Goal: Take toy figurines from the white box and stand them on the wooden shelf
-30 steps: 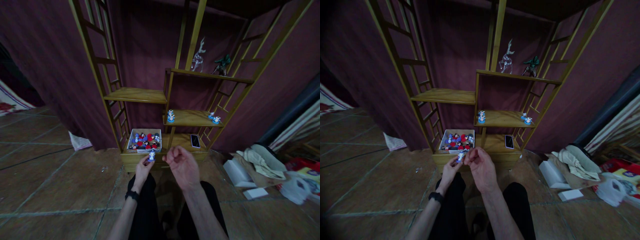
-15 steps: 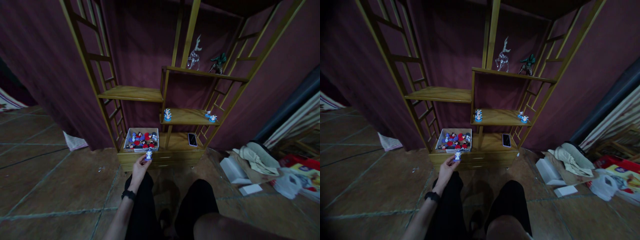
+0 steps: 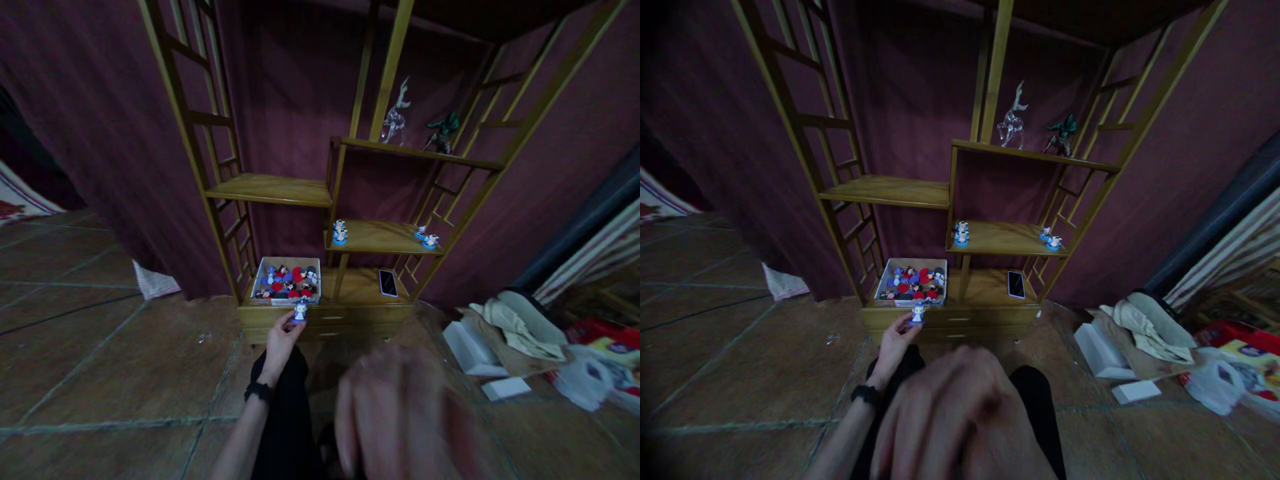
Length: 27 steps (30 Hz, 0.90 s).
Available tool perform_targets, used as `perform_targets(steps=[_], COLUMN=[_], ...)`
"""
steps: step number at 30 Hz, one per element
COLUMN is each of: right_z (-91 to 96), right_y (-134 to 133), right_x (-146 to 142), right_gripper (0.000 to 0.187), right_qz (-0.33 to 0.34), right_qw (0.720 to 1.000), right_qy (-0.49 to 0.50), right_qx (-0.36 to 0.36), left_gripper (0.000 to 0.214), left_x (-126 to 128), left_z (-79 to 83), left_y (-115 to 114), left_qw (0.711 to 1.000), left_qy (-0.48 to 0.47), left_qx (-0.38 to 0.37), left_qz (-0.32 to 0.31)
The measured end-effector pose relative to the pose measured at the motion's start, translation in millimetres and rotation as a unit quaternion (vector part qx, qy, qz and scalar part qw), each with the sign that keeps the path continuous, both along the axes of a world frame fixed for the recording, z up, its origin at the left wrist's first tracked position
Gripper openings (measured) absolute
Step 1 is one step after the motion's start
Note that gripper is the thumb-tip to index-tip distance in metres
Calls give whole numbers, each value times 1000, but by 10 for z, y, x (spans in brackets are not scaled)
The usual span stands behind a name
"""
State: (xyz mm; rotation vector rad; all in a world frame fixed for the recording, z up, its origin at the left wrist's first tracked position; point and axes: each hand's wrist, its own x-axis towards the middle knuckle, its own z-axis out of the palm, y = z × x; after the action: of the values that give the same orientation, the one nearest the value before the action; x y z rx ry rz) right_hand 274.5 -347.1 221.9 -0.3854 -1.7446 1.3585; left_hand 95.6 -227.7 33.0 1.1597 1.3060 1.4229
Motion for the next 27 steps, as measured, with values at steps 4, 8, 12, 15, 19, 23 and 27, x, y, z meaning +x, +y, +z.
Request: perform_targets(steps=[4,8,12,15,19,23,27], right_z=[-523,-1354,-1722,-1726,-1703,-1721,-1758], right_y=[576,1013,1169,1205,1226,1236,1265], right_x=[-213,-404,-575,-686,-780,-846,-891], right_gripper=[23,22,24,16,15,21,22], right_qz=[-278,-416,-404,-354,-351,-369,-398], right_qw=[958,895,882,901,895,878,866], right_qy=[-45,-57,-29,-9,14,32,12], right_qx=[-61,-151,-239,-251,-274,-303,-304], left_gripper=[51,48,42,37,35,34,34], left_x=[-6,5,15,14,21,41,52], left_z=[10,-17,-41,-31,12,47,47], left_y=[-24,-40,-48,-67,-108,-137,-141], left_qw=[999,998,993,986,973,962,952], left_qy=[22,53,92,142,199,237,263], left_qx=[23,39,67,90,114,138,155], left_qz=[-5,10,14,6,8,9,4])
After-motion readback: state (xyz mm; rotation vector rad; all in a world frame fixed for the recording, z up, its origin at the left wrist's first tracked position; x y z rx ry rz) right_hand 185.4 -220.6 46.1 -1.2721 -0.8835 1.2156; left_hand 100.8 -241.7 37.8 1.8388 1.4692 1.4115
